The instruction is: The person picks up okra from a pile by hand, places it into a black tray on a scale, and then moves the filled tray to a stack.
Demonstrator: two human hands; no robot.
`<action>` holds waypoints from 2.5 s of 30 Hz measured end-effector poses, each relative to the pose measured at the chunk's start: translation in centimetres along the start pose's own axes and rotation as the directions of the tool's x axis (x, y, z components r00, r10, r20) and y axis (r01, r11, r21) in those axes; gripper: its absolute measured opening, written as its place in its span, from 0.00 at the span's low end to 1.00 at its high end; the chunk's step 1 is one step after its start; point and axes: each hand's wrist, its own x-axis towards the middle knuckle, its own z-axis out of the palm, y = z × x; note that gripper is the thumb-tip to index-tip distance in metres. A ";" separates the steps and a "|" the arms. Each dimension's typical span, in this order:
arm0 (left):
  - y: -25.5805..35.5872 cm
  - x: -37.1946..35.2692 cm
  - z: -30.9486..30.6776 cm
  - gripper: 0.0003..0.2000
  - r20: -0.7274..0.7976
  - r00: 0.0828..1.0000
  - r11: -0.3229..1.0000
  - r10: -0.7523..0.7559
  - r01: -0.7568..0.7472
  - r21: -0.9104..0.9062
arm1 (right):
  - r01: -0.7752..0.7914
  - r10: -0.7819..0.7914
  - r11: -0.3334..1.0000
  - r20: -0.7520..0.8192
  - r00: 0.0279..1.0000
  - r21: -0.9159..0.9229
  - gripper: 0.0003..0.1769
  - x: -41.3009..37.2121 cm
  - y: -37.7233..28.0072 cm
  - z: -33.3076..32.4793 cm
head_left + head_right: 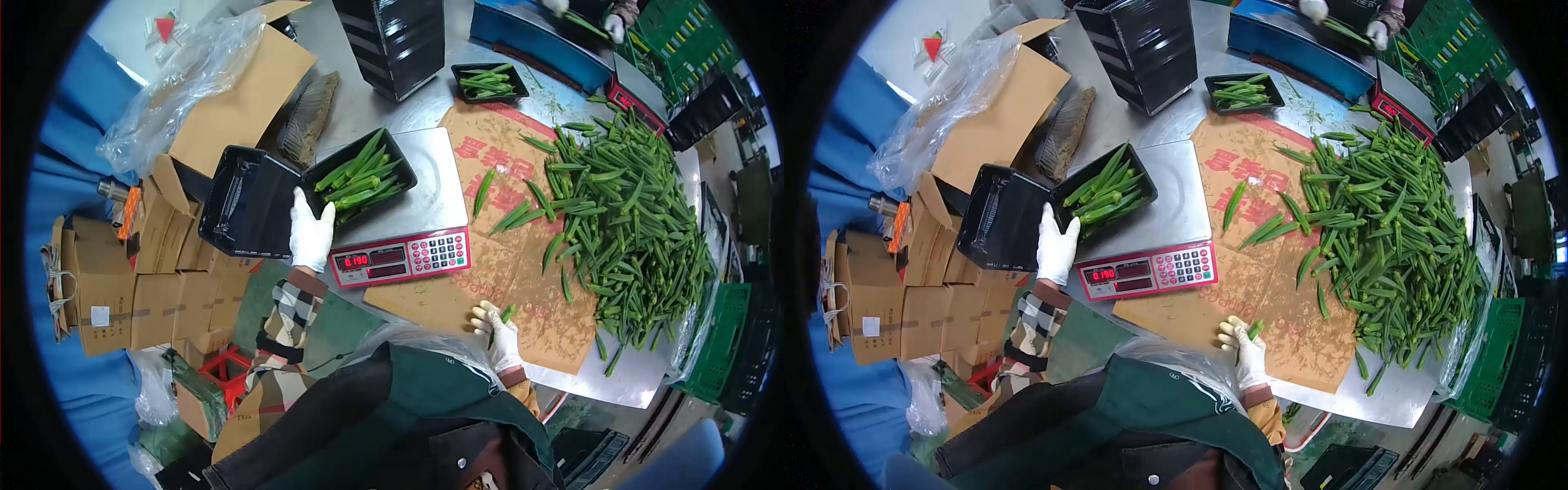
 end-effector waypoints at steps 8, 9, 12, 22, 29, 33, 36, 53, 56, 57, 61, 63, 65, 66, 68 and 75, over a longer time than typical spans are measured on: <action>6.3 3.0 -1.0 0.12 0.112 0.875 0.868 0.471 -0.482 0.115 | -0.009 0.008 1.000 -0.045 0.999 -0.029 0.17 0.2 -0.6 -0.1; 6.5 3.0 -0.6 0.13 0.206 0.909 0.905 0.361 -0.395 0.156 | -0.008 0.006 1.000 -0.047 0.999 -0.029 0.17 0.2 -0.9 -0.1; 6.4 3.8 -0.9 0.14 0.330 0.890 0.924 0.313 -0.366 0.110 | 0.024 -0.025 0.999 -0.047 0.999 -0.026 0.17 0.0 -1.2 0.0; 6.9 6.6 -1.1 0.11 0.648 0.731 0.975 0.214 -0.124 -0.183 | 0.054 -0.056 0.995 -0.023 0.998 -0.087 0.19 -0.4 -1.2 0.1; 5.9 6.0 -0.3 0.12 0.613 0.743 0.953 0.269 -0.113 -0.281 | 0.076 -0.077 0.996 -0.045 0.996 -0.036 0.18 -1.0 -1.1 -0.5; 9.8 4.2 -2.9 0.11 0.362 0.892 0.921 0.271 -0.131 -0.366 | 0.138 -0.138 0.990 -0.019 0.990 -0.032 0.20 -1.0 -2.0 -0.8; 13.4 1.3 -4.2 0.10 0.338 0.799 0.806 0.498 -0.282 -0.521 | 0.180 -0.184 0.983 0.135 0.974 0.042 0.24 -2.2 -4.4 0.8; 1.0 3.5 -5.0 0.26 0.282 0.959 0.995 -0.015 0.041 -0.088 | 0.017 -0.006 0.879 -0.025 1.000 0.477 0.21 -2.0 -3.0 -2.2; 1.8 1.9 -3.4 0.16 0.663 0.733 0.749 -0.153 0.524 -0.406 | -0.027 0.042 0.900 -0.025 0.999 0.434 0.20 -2.2 -3.4 -1.1; 1.2 1.9 -1.7 0.13 0.618 0.772 0.738 -0.149 0.503 -0.451 | -0.032 0.023 0.924 0.028 0.999 0.381 0.19 -1.7 -2.8 -1.6; 7.1 3.0 1.0 0.10 0.716 0.691 0.572 -0.096 0.627 -0.529 | -0.011 0.016 0.967 -0.015 1.000 0.256 0.15 -2.7 -3.0 0.8; 11.2 3.8 3.4 0.11 0.737 0.676 0.550 0.025 0.606 -0.575 | -0.032 0.033 0.957 0.002 0.999 0.287 0.15 -2.3 -2.5 0.8; 12.0 5.7 9.7 0.15 0.753 0.642 0.738 0.140 0.440 -0.512 | -0.020 0.016 0.965 0.018 1.000 0.261 0.18 -1.6 -1.8 -0.1; 13.3 6.0 12.5 0.14 0.762 0.623 0.735 0.174 0.433 -0.521 | -0.009 0.009 0.965 0.002 1.000 0.262 0.17 -1.5 -1.9 -0.4; 18.3 5.5 15.1 0.14 0.837 0.510 0.622 0.196 0.596 -0.508 | 0.018 -0.011 0.959 -0.025 1.000 0.281 0.17 -1.1 -1.7 -1.3; 19.9 10.7 30.3 0.35 0.752 0.390 0.712 0.531 -0.687 -0.146 | 0.056 0.000 0.937 -0.159 0.987 0.344 0.17 -1.1 -2.0 -4.1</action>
